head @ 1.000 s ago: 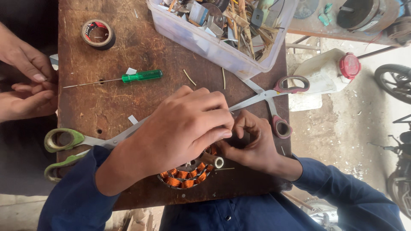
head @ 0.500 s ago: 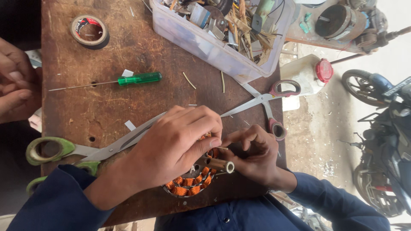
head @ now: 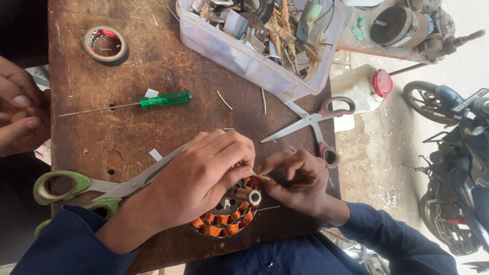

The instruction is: The person inserts small white insulating tubes into the slots of a copper-wound motor stator. They use their fingers to push the tubes into place and adjust the copper windings as needed.

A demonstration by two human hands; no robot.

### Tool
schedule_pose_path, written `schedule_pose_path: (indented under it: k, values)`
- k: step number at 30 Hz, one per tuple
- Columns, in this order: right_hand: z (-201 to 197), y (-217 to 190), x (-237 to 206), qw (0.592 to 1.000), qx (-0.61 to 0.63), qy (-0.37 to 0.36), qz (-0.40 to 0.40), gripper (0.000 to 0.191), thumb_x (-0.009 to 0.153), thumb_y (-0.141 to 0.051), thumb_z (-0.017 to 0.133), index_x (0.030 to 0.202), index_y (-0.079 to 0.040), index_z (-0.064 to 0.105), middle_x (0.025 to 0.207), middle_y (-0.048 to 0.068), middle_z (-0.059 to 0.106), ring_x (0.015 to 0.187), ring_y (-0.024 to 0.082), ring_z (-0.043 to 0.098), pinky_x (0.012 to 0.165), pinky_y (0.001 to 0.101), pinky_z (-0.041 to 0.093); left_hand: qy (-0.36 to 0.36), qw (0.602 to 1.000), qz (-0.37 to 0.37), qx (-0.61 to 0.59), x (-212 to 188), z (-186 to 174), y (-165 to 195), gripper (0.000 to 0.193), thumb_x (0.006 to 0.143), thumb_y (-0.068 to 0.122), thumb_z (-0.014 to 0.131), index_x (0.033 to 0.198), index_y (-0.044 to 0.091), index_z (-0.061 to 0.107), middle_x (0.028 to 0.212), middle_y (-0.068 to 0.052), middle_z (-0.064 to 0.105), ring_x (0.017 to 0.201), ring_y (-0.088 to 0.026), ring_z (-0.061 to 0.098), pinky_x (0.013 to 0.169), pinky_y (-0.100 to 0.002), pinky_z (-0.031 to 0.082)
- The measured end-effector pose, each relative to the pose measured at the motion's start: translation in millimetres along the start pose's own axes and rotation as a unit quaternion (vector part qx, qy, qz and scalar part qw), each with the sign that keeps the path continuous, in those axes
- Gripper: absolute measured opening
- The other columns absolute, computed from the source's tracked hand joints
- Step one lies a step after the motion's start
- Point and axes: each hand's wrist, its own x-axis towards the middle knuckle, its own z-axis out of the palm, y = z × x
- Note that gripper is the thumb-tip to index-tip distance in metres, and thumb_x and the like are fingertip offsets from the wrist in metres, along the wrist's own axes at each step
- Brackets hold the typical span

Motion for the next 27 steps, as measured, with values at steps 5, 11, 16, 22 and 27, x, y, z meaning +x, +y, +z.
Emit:
schedule_pose_path:
  k: [5, 11, 16, 22, 27]
  values:
    - [-0.3, 0.4, 0.1, 1.000, -0.011, 0.000, 0.000, 0.043, 0.084, 0.010, 0.077, 0.092, -0.010, 0.039, 0.102, 0.016, 0.073, 0.098, 0.021, 0.076, 0.079, 0.0290, 0.062, 0.003, 1.000, -0.002, -0.004, 0.3, -0.7, -0.5, 0.014, 0.096, 0.012, 0.066, 0.103, 0.006, 0.056, 0.101, -0.006, 0.062, 0.091, -0.026, 0.059, 0.081, -0.040, 0.043]
    - [-1.9, 2.7, -0.5, 1.000, 0.025, -0.005, 0.012, 0.041, 0.085, 0.012, 0.075, 0.094, -0.010, 0.040, 0.103, 0.017, 0.073, 0.101, 0.022, 0.075, 0.082, 0.0309, 0.063, 0.005, 1.000, 0.003, -0.004, 0.4, -1.7, -0.7, 0.013, 0.096, 0.013, 0.067, 0.098, 0.007, 0.055, 0.101, -0.004, 0.061, 0.091, -0.025, 0.059, 0.083, -0.040, 0.044]
    - [-1.4, 3.3, -0.5, 0.999, 0.047, -0.003, 0.021, 0.042, 0.086, 0.014, 0.074, 0.094, -0.010, 0.041, 0.103, 0.017, 0.073, 0.102, 0.022, 0.074, 0.083, 0.0318, 0.063, -0.004, 1.000, -0.002, -0.007, 0.2, -3.2, -1.4, 0.013, 0.096, 0.013, 0.067, 0.096, 0.007, 0.055, 0.101, -0.004, 0.061, 0.090, -0.025, 0.058, 0.081, -0.040, 0.043]
    - [-1.4, 2.8, 1.5, 0.999, 0.038, -0.008, 0.003, 0.042, 0.085, 0.013, 0.074, 0.094, -0.010, 0.040, 0.103, 0.017, 0.072, 0.102, 0.023, 0.074, 0.083, 0.0321, 0.063, -0.002, 1.000, -0.002, -0.008, -0.9, -4.9, -2.7, 0.013, 0.094, 0.013, 0.068, 0.096, 0.007, 0.056, 0.101, -0.005, 0.060, 0.091, -0.027, 0.059, 0.080, -0.041, 0.044]
    - [-1.9, 2.7, 1.4, 1.000, 0.010, -0.009, 0.006, 0.042, 0.085, 0.012, 0.075, 0.094, -0.009, 0.041, 0.102, 0.017, 0.074, 0.101, 0.023, 0.075, 0.081, 0.0315, 0.062, 0.014, 1.000, 0.016, -0.014, -2.4, -5.8, -3.9, 0.013, 0.094, 0.013, 0.068, 0.096, 0.007, 0.056, 0.102, -0.005, 0.060, 0.096, -0.027, 0.060, 0.082, -0.042, 0.044]
